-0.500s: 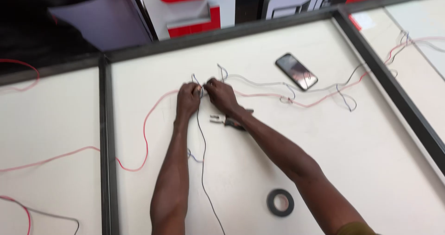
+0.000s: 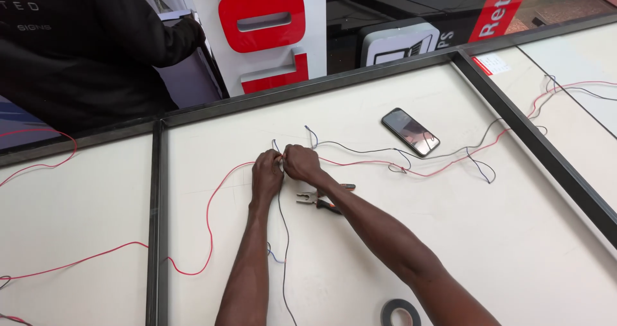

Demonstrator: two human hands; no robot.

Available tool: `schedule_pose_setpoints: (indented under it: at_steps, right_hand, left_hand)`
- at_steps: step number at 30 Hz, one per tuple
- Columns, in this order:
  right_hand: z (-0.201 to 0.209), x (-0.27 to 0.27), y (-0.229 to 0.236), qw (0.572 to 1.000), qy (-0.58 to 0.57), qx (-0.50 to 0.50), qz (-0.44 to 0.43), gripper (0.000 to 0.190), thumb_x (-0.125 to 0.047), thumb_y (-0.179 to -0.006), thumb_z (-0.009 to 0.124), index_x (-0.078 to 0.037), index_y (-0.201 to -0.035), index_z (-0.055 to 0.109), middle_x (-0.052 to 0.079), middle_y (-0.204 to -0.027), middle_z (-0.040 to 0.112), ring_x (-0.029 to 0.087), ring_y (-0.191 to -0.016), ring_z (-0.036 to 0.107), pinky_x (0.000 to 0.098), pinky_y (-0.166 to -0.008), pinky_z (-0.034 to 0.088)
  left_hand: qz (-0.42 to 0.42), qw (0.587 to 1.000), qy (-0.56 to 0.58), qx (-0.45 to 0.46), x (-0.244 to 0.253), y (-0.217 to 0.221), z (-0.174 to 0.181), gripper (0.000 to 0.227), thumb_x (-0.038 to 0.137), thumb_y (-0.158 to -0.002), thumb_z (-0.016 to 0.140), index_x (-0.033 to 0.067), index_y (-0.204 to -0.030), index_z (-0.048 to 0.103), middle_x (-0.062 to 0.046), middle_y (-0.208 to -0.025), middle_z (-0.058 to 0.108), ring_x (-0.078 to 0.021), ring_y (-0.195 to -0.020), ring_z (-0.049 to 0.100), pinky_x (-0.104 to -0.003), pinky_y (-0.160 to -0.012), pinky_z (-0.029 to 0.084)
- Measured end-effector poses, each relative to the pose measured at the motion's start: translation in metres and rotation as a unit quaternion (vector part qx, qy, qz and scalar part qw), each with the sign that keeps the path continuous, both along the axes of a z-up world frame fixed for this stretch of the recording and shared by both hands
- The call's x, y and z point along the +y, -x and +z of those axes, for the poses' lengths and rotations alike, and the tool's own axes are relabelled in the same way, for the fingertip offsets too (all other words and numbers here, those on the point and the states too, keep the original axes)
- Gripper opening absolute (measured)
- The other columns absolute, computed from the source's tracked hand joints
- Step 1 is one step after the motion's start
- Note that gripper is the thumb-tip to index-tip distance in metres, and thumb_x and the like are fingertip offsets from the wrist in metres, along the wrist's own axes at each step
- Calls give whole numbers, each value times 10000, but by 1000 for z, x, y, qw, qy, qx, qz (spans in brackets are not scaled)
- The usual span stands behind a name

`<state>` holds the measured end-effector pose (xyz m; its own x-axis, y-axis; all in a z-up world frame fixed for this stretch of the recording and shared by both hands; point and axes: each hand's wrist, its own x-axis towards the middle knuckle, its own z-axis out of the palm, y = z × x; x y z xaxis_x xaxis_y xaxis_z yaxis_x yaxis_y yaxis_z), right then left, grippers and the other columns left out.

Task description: The person strips the insulation from the ends of red and black wires using pliers and then twists the exposed copper strands together by hand. This process is repeated for multiple wire pairs on a white work surface.

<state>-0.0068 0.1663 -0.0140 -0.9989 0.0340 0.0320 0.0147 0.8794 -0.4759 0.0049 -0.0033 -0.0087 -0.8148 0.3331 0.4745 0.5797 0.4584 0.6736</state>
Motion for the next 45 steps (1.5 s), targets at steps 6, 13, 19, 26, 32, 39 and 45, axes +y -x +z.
schedule_pose_setpoints:
  at_steps: [6,13,19,26,32,39,45]
  right_hand:
    - [-16,36,23,926,311,-163,140,325,-296,-1002,562,-45,-1032,765,111,-870,750,239,-785,802,407,-765,624]
    - [27,19,-33,934,-222,207,191,455,55,-881,805,11,-1293,616,171,-1101,620,450,-958,802,534,-695,682]
    - [38,20,-30,915,-210,279,202,155,-58,-921,701,-49,-1075,681,111,-944,634,389,-808,786,530,-578,609]
    - [45,19,-5,978,191,-67,45,315,-377,-991,619,-146,-822,748,121,-702,736,364,-735,788,504,-708,599]
    - [48,-5,-56,975,25,212,58,156,-236,-1168,581,-150,-1287,528,150,-900,761,443,-821,809,572,-698,634]
    - [25,-9,-44,952,-85,283,73,105,-67,-1078,648,-84,-1128,739,97,-916,680,339,-782,760,438,-583,579]
    - [17,0,3,1000,3,-10,13,254,-322,-1000,635,-135,-958,801,142,-754,749,453,-812,830,541,-699,649]
  left_hand:
    - [0,999,12,33,0,1,-5,160,-19,-1095,595,104,-1104,697,-133,-952,697,-413,-1023,723,-541,-934,591]
    - [1,999,-20,-28,2,-7,14,200,2,-1148,548,80,-1118,730,-135,-961,720,-412,-1026,725,-540,-950,589]
    - [7,999,-2,-50,2,-2,15,176,37,-1123,573,100,-1080,731,-145,-936,705,-430,-1025,724,-571,-949,589]
    - [19,999,2,-44,3,3,0,163,82,-1152,586,119,-1082,728,-134,-947,729,-422,-1030,747,-559,-933,602]
    - [27,995,-36,-87,3,-4,16,172,41,-1146,569,70,-1103,733,-182,-930,708,-449,-962,728,-566,-887,579]
    - [23,991,-76,-111,0,-7,21,186,81,-1175,581,81,-1072,736,-174,-866,683,-402,-898,721,-534,-860,562]
    - [28,997,-37,-63,0,-6,15,191,41,-1139,562,119,-1065,719,-160,-910,712,-439,-958,746,-569,-899,594]
